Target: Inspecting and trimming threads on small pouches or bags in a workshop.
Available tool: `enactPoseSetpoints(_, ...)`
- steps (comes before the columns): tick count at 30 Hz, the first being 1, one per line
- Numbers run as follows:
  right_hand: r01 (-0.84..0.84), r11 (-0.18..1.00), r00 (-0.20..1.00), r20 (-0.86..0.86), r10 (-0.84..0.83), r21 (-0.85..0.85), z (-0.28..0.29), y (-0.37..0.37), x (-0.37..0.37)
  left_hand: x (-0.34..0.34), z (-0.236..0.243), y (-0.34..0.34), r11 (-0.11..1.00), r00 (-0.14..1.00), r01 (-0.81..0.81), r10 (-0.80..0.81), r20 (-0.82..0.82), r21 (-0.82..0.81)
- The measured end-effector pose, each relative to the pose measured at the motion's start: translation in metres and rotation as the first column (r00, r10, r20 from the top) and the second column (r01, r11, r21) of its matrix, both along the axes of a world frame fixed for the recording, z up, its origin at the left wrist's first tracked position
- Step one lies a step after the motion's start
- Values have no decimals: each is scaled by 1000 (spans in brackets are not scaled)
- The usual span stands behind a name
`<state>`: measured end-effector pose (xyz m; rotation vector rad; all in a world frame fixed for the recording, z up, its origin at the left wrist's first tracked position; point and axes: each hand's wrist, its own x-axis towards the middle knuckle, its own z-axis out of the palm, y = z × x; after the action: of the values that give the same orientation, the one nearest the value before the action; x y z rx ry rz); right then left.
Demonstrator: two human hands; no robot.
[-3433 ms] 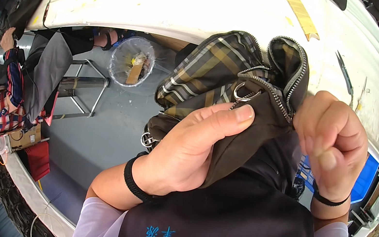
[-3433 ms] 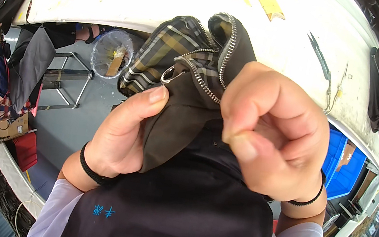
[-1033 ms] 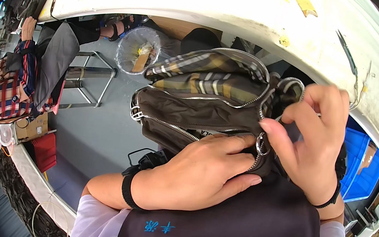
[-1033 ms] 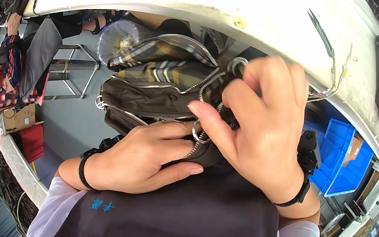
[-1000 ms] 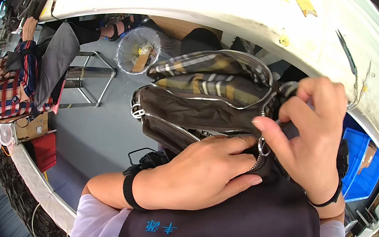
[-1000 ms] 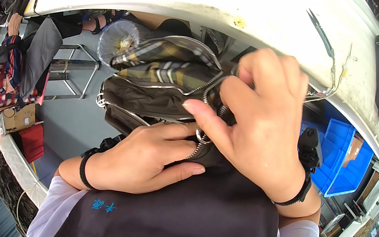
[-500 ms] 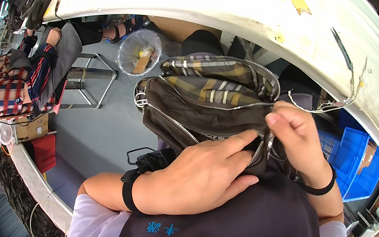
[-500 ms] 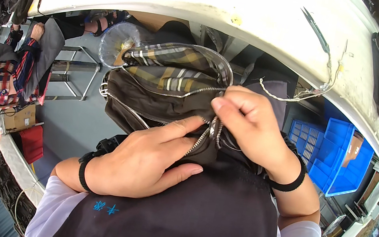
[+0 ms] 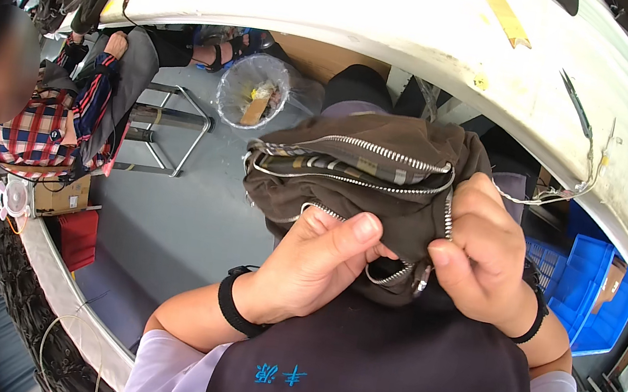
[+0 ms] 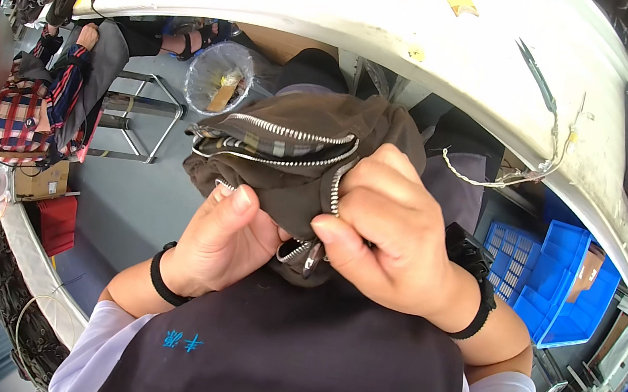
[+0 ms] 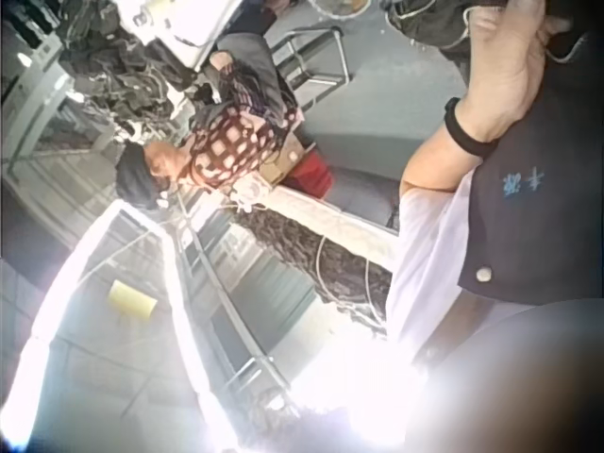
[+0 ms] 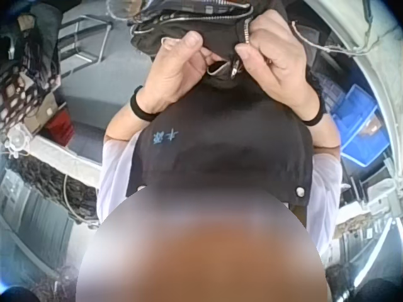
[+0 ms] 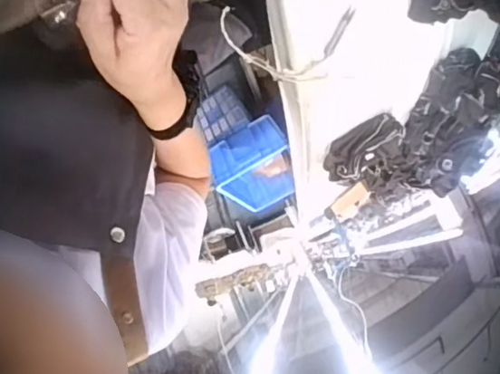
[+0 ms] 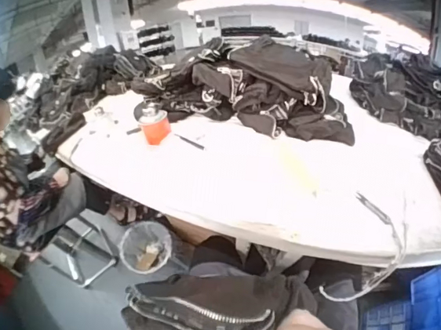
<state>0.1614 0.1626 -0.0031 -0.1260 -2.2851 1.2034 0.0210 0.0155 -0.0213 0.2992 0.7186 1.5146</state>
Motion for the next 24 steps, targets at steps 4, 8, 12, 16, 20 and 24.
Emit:
enactPoseSetpoints(4, 39, 995, 999, -22, -37, 92, 0, -3, 1, -4, 0, -3, 997, 997, 6, -12, -78, -72)
enactPoseSetpoints(8, 99, 982, 992, -89, -86, 162, -6, -6, 2, 2, 4, -2, 993, 994, -111, 112, 15, -46)
enactPoseSetpoints(12, 98, 984, 991, -110, -82, 147, -9, -7, 3, 3, 7, -4, 993, 984, -115, 114, -139, 4)
enactPoseSetpoints(16, 61, 989, 992, -116, -45, 136, -12, -7, 4, 4, 4, -7, 986, 959, -144, 161, -235, 87)
enactPoseSetpoints(20, 30, 989, 992, -129, -11, 143, -14, -7, 4, 2, 6, -9, 985, 933, -139, 165, -319, 103)
enactPoseSetpoints(24, 25, 989, 992, -125, -7, 147, -14, -8, 4, 3, 8, -10, 979, 912, -155, 192, -363, 129)
